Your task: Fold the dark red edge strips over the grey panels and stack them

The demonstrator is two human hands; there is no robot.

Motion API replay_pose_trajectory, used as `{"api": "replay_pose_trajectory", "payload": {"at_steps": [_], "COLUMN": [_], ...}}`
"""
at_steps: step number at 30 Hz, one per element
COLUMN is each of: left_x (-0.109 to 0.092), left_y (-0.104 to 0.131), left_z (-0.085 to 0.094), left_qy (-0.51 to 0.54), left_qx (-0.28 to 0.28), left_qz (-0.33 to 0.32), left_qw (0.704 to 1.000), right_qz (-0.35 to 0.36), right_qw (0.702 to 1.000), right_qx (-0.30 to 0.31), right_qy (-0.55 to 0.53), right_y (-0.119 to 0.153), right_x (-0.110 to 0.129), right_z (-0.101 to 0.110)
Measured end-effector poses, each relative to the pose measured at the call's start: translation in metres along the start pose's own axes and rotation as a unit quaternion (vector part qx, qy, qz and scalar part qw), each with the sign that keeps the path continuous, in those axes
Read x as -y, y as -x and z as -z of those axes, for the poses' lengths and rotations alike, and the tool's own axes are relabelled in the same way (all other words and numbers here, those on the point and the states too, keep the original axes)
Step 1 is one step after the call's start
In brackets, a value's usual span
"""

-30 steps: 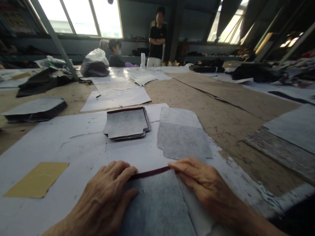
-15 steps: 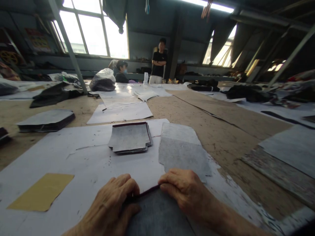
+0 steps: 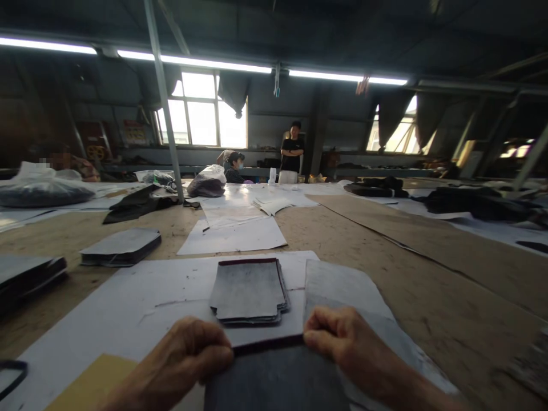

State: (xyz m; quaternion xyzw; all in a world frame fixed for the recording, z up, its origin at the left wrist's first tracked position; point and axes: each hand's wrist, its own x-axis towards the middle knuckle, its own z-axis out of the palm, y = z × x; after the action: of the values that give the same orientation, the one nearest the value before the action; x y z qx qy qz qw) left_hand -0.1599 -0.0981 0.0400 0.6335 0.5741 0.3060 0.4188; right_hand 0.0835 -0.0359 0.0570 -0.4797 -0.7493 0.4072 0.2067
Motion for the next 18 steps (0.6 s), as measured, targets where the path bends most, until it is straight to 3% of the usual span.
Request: {"api": "replay_pose_trajectory", "payload": {"at_steps": [5,8,13,18], "left_x": [-0.003,0.007,0.031,0.045], "left_y": [-0.052,-0.086,-0.121,-0.129], "left_z": [0.043,0.057,0.056,0.045], "left_qy": [0.011,-0.041,-0.149,-0.22], "left_qx": [-0.093,-0.156,-0.256,-0.335], "left_qz": [-0.001,0.008,0.024,0.008], "left_qw": [0.996,0.987,0.955,0.916], "right_qz": [-0.02,-0.018,0.011,0.058], "right_qw": [1.0,0.999,0.983,0.955], "right_qx": [0.021,-0.008,-0.119,-0.191], "right_qy": [0.0,0.04,0.138,0.219], "right_y": [-0.067,-0.109,-0.154,-0.162], "right_x": [0.013,0.014,0.009,0.0], "right_z": [0.016,0.013,-0.008,-0.023]}}
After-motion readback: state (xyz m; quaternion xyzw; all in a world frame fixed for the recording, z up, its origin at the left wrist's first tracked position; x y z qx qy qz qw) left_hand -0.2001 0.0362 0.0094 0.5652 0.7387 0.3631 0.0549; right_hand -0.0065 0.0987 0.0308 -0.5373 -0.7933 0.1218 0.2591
